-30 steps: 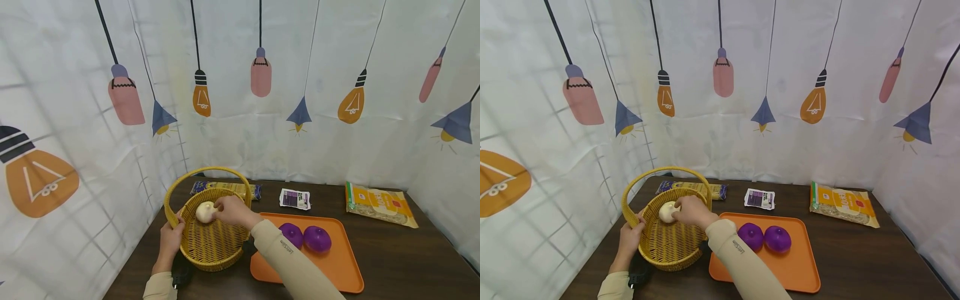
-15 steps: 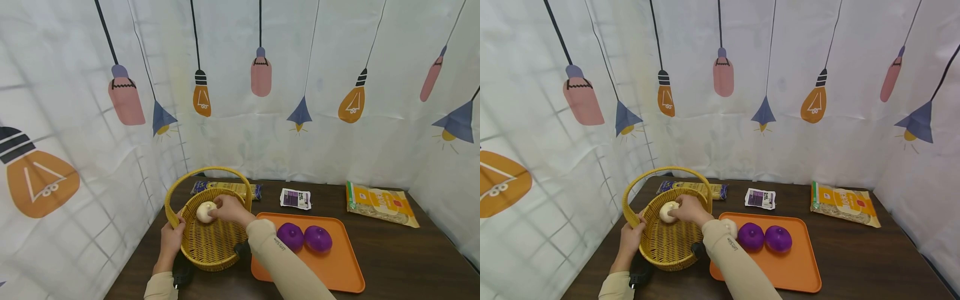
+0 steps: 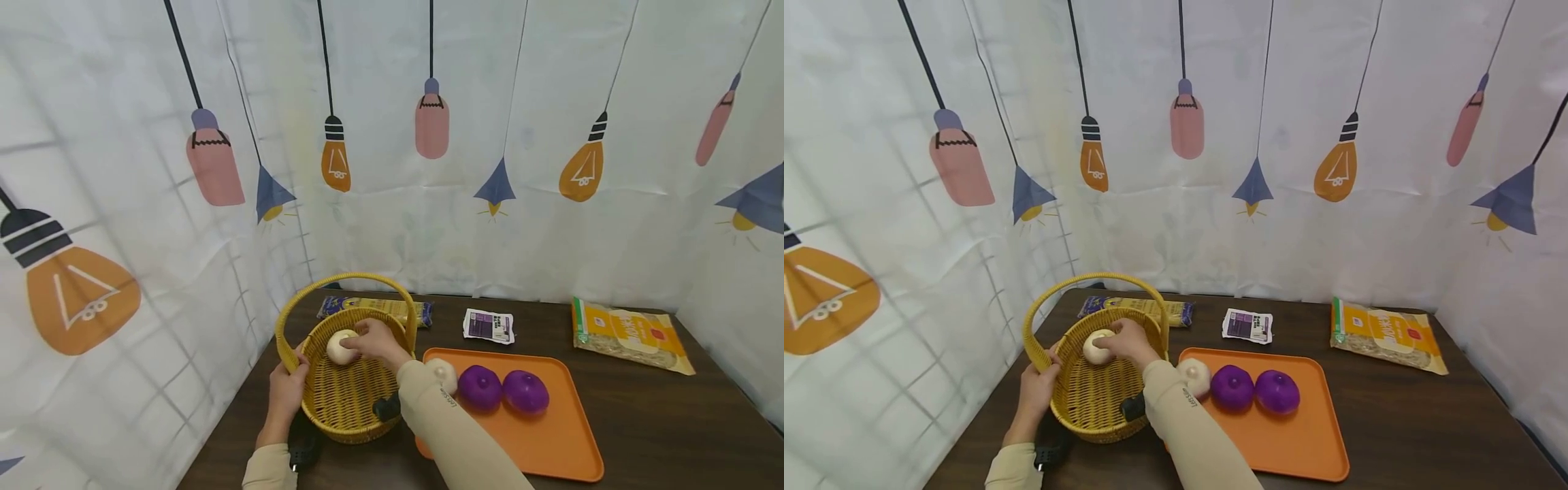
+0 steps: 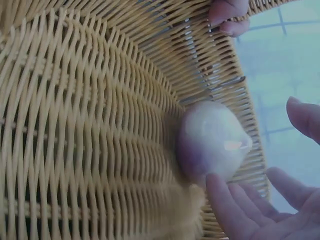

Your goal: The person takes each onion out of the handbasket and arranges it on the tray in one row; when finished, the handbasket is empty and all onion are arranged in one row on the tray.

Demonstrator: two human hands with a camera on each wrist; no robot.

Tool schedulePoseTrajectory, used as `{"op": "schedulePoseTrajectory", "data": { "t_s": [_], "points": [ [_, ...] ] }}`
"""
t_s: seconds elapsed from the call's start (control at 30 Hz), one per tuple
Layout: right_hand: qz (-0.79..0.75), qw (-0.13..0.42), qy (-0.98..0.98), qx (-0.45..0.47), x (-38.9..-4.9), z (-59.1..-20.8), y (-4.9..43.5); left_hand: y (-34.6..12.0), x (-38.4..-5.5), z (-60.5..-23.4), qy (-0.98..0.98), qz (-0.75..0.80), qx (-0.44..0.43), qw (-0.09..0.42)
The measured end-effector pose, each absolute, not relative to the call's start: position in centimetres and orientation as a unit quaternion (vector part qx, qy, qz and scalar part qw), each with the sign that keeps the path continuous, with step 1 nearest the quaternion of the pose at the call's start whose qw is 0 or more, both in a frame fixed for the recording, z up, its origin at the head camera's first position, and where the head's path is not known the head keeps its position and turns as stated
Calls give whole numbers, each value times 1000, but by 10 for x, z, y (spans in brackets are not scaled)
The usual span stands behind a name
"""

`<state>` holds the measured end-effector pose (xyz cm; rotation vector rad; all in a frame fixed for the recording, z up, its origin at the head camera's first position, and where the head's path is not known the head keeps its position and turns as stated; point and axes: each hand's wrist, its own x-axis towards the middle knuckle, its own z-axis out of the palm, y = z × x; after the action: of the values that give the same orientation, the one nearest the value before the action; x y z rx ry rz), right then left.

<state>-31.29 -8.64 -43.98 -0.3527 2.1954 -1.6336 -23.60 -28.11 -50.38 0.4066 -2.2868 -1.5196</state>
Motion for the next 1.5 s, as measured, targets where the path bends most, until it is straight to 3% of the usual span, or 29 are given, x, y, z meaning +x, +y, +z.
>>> {"op": "schedulePoseTrajectory", "data": {
  "t_s": [0.2, 0.57, 1.5],
  "points": [
    [-639, 205, 738, -71, -321, -455, -90, -281, -237, -506, -811, -536, 142, 187],
    [-645, 252, 717, -80, -332, -470, -90, -279, -236, -506, -806, -538, 145, 198],
    [-580, 317, 715, -229, -321, -470, -101, -277, -234, -503, -811, -528, 148, 204]
  ]
}}
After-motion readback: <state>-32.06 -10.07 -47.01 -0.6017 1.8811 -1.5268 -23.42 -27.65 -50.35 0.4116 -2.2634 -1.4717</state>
